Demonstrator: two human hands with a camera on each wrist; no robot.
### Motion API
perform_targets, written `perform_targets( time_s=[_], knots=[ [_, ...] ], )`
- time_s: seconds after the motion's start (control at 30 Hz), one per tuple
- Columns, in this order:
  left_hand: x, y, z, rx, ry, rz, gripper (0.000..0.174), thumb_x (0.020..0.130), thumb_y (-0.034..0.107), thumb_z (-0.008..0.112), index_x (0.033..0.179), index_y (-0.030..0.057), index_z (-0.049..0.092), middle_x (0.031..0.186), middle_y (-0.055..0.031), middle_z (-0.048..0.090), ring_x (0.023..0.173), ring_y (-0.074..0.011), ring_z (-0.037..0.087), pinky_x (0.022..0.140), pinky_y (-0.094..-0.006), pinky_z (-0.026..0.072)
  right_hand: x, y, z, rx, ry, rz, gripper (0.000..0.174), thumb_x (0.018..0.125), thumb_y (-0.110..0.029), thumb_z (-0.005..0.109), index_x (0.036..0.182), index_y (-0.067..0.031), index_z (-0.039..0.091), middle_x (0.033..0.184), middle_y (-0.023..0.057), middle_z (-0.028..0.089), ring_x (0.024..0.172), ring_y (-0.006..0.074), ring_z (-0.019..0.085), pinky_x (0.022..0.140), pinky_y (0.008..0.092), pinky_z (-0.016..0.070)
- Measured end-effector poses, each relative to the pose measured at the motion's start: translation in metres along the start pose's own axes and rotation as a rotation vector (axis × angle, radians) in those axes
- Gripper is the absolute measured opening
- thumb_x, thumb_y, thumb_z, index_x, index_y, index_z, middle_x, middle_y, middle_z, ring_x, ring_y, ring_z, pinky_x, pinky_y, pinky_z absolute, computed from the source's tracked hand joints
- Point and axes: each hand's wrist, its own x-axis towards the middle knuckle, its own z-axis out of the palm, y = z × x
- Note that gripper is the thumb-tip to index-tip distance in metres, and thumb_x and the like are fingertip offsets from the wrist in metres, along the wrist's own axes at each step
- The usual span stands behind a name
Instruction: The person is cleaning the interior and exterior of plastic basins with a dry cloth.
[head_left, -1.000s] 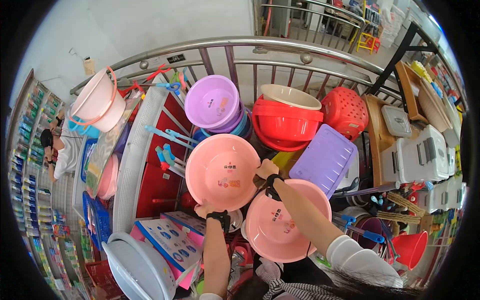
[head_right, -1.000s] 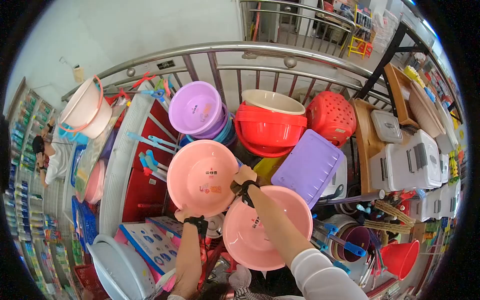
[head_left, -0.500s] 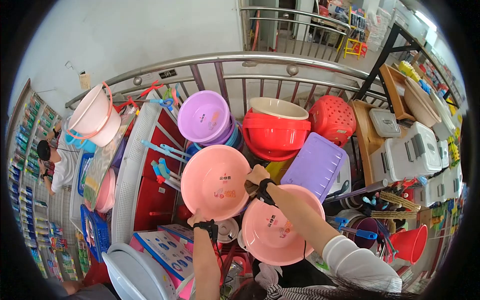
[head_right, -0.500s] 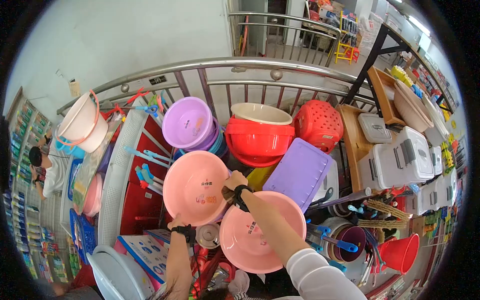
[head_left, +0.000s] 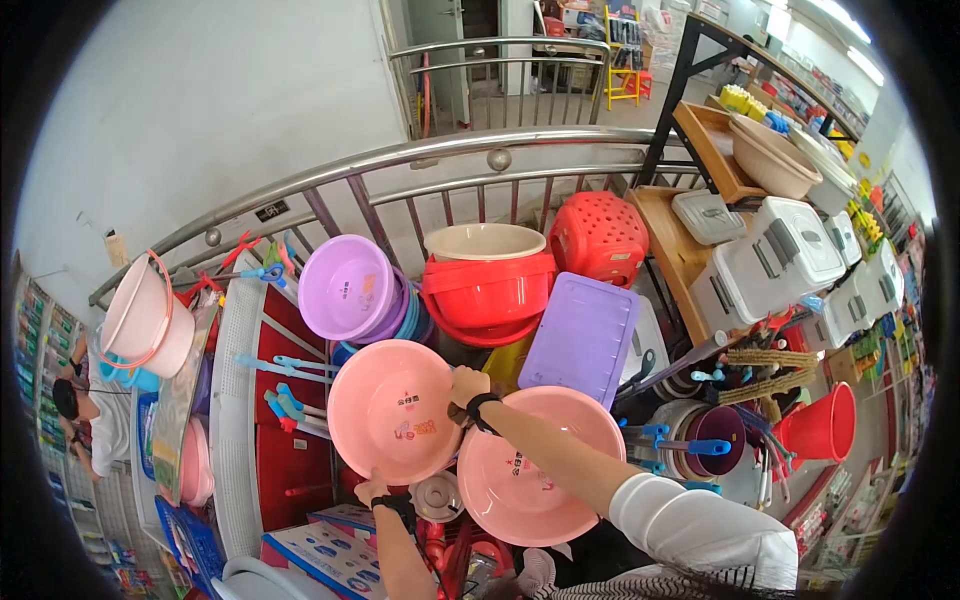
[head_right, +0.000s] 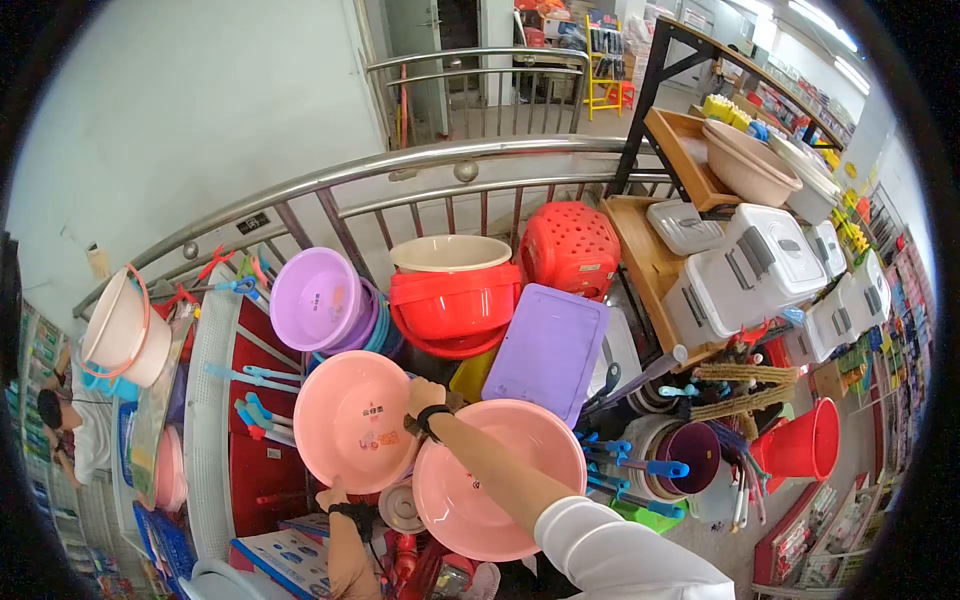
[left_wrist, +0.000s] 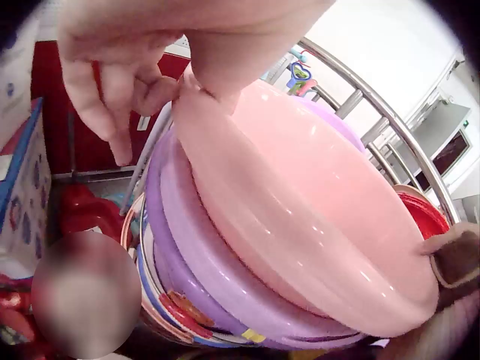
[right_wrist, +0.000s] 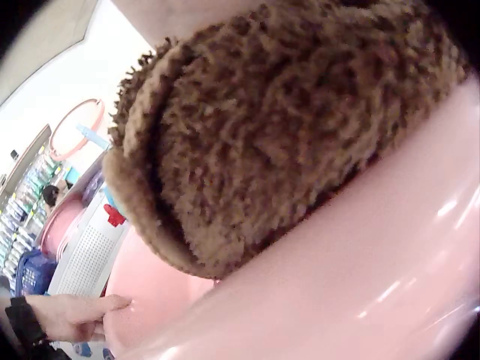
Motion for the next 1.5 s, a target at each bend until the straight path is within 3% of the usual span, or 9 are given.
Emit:
perform_targets(
  time_s=[0.27,0.53,0.8,1.17,1.23,1.3,1.37,1.47,1.5],
  knots=[
    [0.016,-0.028,0.027,-0.264,-0.052,-0.093,0.046,0.077,0.034,0.075,0.079,-0.0100,0.063,0.070,-0.0107,0.064,0.057,-0.0191,0.058,0.048,-0.0369,0.0470,-0.032,-0.006,0.010,0.049,0.089,-0.507,0.011,0.066,-0.014,0.063,0.077,-0.0116,0.063,0.076,0.0101,0.062,0.099,0.0310,0.049,0.079,0.0490,0.0326],
    [0.013,-0.028,0.029,-0.543,-0.271,-0.324,0.038,0.084,0.037,0.068,0.096,0.0014,0.061,0.084,-0.0087,0.063,0.065,-0.0161,0.057,0.048,-0.0310,0.0457,-0.070,-0.051,-0.011,0.325,0.055,-0.997,0.021,0.070,-0.009,0.061,0.091,-0.0091,0.058,0.075,0.0088,0.060,0.090,0.0329,0.052,0.084,0.0450,0.0381],
    [-0.034,-0.045,0.028,-1.183,-0.577,-0.228,0.040,0.091,0.043,0.059,0.112,0.0102,0.051,0.100,-0.0044,0.061,0.082,-0.0158,0.061,0.065,-0.0286,0.0542,-0.123,-0.096,0.036,0.060,-0.226,-0.802,0.044,0.070,-0.008,0.065,0.113,-0.0046,0.053,0.125,0.0263,0.039,0.093,0.0410,0.059,0.077,0.0454,0.0513],
    [-0.068,-0.063,0.017,-1.206,-0.803,-0.182,0.032,0.099,0.015,0.045,0.129,0.0064,0.047,0.120,-0.0120,0.059,0.100,-0.0201,0.061,0.074,-0.0302,0.0538,-0.144,-0.081,0.110,-0.581,-0.213,-0.751,0.013,0.079,-0.019,0.058,0.079,-0.0164,0.070,0.078,0.0028,0.067,0.078,0.0196,0.063,0.070,0.0357,0.0443],
    [-0.044,-0.100,0.037,-0.830,-0.794,0.466,0.042,0.088,0.019,0.054,0.127,0.0030,0.052,0.131,-0.0153,0.053,0.124,-0.0305,0.048,0.104,-0.0412,0.0376,-0.146,-0.083,0.113,-0.650,-0.243,-0.759,0.013,0.080,-0.022,0.058,0.079,-0.0177,0.070,0.078,0.0016,0.068,0.078,0.0187,0.063,0.073,0.0366,0.0425],
    [-0.025,-0.121,0.061,-0.835,-0.783,0.397,0.044,0.081,0.015,0.054,0.123,0.0027,0.055,0.128,-0.0191,0.055,0.123,-0.0356,0.048,0.107,-0.0420,0.0335,-0.143,-0.075,0.121,-0.641,-0.253,-0.821,0.013,0.079,-0.023,0.058,0.078,-0.0173,0.070,0.079,0.0023,0.068,0.078,0.0199,0.063,0.074,0.0362,0.0425],
    [-0.036,-0.112,0.071,-1.052,-0.683,0.296,0.022,0.093,0.006,0.047,0.113,0.0066,0.057,0.087,-0.0039,0.064,0.056,-0.0117,0.056,0.049,-0.0204,0.0458,-0.144,-0.072,0.113,-0.621,-0.243,-0.876,0.013,0.078,-0.023,0.059,0.078,-0.0169,0.070,0.079,0.0030,0.068,0.078,0.0207,0.062,0.073,0.0364,0.0435],
    [-0.039,-0.093,0.053,-0.183,-0.041,1.318,0.010,0.094,0.007,0.048,0.098,0.0069,0.057,0.079,-0.0006,0.059,0.060,-0.0084,0.053,0.051,-0.0165,0.0426,-0.139,-0.071,0.096,-0.490,-0.291,-0.842,0.013,0.077,-0.022,0.058,0.075,-0.0153,0.069,0.076,0.0048,0.067,0.079,0.0230,0.062,0.068,0.0372,0.0461],
    [-0.042,-0.096,0.059,-0.177,-0.034,1.304,0.010,0.094,0.007,0.048,0.098,0.0069,0.057,0.079,-0.0006,0.059,0.060,-0.0084,0.053,0.051,-0.0165,0.0426,-0.136,-0.064,0.102,-0.469,-0.241,-0.852,0.013,0.076,-0.021,0.058,0.073,-0.0144,0.069,0.074,0.0058,0.066,0.078,0.0243,0.062,0.066,0.0376,0.0469]
  ],
)
